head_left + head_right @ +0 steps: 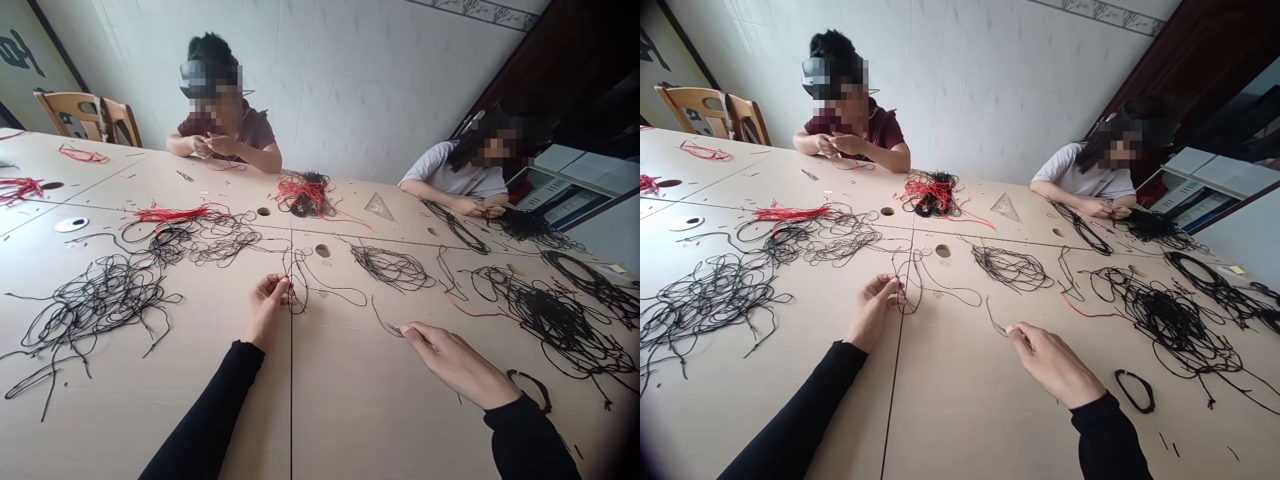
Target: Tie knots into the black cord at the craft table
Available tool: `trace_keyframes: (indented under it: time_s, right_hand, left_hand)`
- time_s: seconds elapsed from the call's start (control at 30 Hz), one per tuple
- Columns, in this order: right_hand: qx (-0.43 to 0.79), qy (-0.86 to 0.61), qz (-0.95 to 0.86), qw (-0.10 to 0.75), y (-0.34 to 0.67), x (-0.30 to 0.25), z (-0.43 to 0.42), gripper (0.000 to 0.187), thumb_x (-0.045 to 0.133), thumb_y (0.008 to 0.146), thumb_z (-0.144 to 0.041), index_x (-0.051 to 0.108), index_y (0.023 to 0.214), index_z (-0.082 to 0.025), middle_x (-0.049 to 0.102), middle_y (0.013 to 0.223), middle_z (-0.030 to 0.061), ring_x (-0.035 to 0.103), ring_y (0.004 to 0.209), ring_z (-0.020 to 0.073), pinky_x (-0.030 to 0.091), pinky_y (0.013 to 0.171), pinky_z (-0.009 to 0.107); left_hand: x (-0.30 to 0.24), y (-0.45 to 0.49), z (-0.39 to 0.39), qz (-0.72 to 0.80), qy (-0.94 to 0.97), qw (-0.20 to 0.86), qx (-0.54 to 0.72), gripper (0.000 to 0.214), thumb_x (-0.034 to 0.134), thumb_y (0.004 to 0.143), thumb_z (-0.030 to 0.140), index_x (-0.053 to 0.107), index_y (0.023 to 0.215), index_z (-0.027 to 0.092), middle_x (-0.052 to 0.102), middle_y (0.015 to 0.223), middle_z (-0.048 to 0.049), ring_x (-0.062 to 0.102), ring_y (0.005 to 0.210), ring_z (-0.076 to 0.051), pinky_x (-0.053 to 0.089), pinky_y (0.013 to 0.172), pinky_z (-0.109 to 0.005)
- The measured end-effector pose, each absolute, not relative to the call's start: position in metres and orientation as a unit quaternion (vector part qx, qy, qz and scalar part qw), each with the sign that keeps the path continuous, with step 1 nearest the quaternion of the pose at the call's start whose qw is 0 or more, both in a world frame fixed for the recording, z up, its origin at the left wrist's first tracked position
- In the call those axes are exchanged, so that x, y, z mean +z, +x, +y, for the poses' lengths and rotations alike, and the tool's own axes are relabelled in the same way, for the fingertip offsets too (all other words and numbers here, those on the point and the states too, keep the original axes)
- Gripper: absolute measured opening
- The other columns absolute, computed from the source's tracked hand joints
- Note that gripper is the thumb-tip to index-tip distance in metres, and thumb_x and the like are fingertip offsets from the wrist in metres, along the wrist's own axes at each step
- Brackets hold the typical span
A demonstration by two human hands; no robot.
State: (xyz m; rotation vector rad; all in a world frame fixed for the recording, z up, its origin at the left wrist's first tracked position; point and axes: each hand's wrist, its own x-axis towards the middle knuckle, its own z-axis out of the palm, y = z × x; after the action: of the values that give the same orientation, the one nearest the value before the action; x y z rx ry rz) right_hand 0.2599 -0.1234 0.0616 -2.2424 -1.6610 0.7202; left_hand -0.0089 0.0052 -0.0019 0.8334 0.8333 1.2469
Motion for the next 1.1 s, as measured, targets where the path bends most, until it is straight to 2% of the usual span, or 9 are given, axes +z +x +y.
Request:
trace_keyframes:
  time_s: [0.13,0.3,0.47,0.67,0.77,0.87,1.0,1.03,1.1]
  right_hand:
    - [0.282,-0.733,-0.604,0.138,0.249,0.07,-0.112,0.044,0.039,0.091,-0.056,0.061,0.068,-0.024,0.058,0.059,0.0039,0.059,0.063,0.0229,0.046,0.058,0.03]
    - [0.325,-0.733,-0.571,0.177,0.246,0.077,-0.099,0.045,0.039,0.091,-0.059,0.057,0.076,-0.021,0.048,0.062,-0.0005,0.045,0.052,0.0148,0.04,0.048,0.026]
    - [0.327,-0.701,-0.557,0.301,0.25,0.081,-0.087,0.055,0.042,0.087,-0.069,0.049,0.064,-0.019,0.047,0.067,0.0015,0.051,0.068,0.0169,0.044,0.063,0.029]
    - [0.359,-0.677,-0.55,0.333,0.252,0.071,-0.065,0.059,0.045,0.087,-0.07,0.064,0.087,-0.014,0.044,0.062,-0.0015,0.045,0.06,0.014,0.042,0.062,0.029]
    - [0.338,-0.677,-0.569,0.323,0.256,0.065,-0.056,0.059,0.052,0.083,-0.07,0.067,0.094,-0.014,0.058,0.072,0.0036,0.055,0.068,0.0166,0.048,0.068,0.03]
    - [0.282,-0.673,-0.612,0.306,0.258,0.063,-0.054,0.05,0.049,0.088,-0.063,0.071,0.095,-0.017,0.068,0.094,0.0098,0.063,0.093,0.0234,0.051,0.084,0.036]
    - [0.109,-0.73,-0.62,0.264,0.255,0.069,-0.057,0.035,0.049,0.092,-0.047,0.075,0.089,-0.024,0.064,0.118,0.0092,0.042,0.133,0.0299,0.034,0.109,0.047]
    - [0.085,-0.739,-0.611,0.27,0.253,0.071,-0.058,0.035,0.048,0.093,-0.046,0.074,0.087,-0.024,0.064,0.119,0.0092,0.041,0.134,0.0304,0.033,0.109,0.047]
    - [0.101,-0.734,-0.594,0.314,0.246,0.073,-0.059,0.038,0.045,0.094,-0.048,0.071,0.085,-0.021,0.066,0.109,0.0104,0.052,0.123,0.0297,0.041,0.102,0.045]
  left_hand:
    - [0.0,-0.008,0.005,0.373,0.362,0.654,0.55,0.029,0.075,0.074,0.035,0.06,0.085,0.014,0.06,0.08,-0.003,0.058,0.067,-0.012,0.054,0.058,-0.026]
    - [0.004,-0.007,0.003,0.385,0.358,0.648,0.551,0.03,0.077,0.071,0.035,0.061,0.084,0.014,0.06,0.078,-0.0025,0.058,0.065,-0.012,0.053,0.056,-0.025]
    - [0.004,-0.007,0.003,0.383,0.36,0.651,0.547,0.03,0.077,0.071,0.035,0.061,0.084,0.014,0.061,0.078,-0.0029,0.057,0.064,-0.012,0.053,0.056,-0.025]
    - [0.002,-0.007,0.005,0.384,0.366,0.649,0.545,0.03,0.077,0.071,0.034,0.06,0.084,0.014,0.06,0.078,-0.0023,0.057,0.065,-0.012,0.053,0.056,-0.025]
    - [0.003,-0.008,0.005,0.389,0.365,0.649,0.542,0.03,0.077,0.071,0.034,0.06,0.085,0.015,0.06,0.078,-0.0023,0.058,0.065,-0.012,0.053,0.057,-0.025]
    - [0.003,-0.008,0.004,0.389,0.366,0.65,0.541,0.03,0.077,0.07,0.035,0.061,0.084,0.015,0.061,0.078,-0.0021,0.058,0.065,-0.012,0.053,0.057,-0.025]
    - [0.002,-0.008,0.004,0.387,0.367,0.649,0.543,0.029,0.077,0.071,0.035,0.061,0.084,0.015,0.061,0.077,-0.0022,0.058,0.064,-0.012,0.053,0.057,-0.025]
    - [0.002,-0.008,0.004,0.386,0.367,0.649,0.543,0.029,0.077,0.071,0.035,0.061,0.084,0.015,0.061,0.077,-0.0022,0.058,0.064,-0.012,0.053,0.057,-0.025]
    - [0.002,-0.007,0.005,0.385,0.367,0.648,0.545,0.028,0.077,0.072,0.034,0.061,0.085,0.015,0.061,0.077,-0.0022,0.058,0.064,-0.012,0.053,0.057,-0.025]
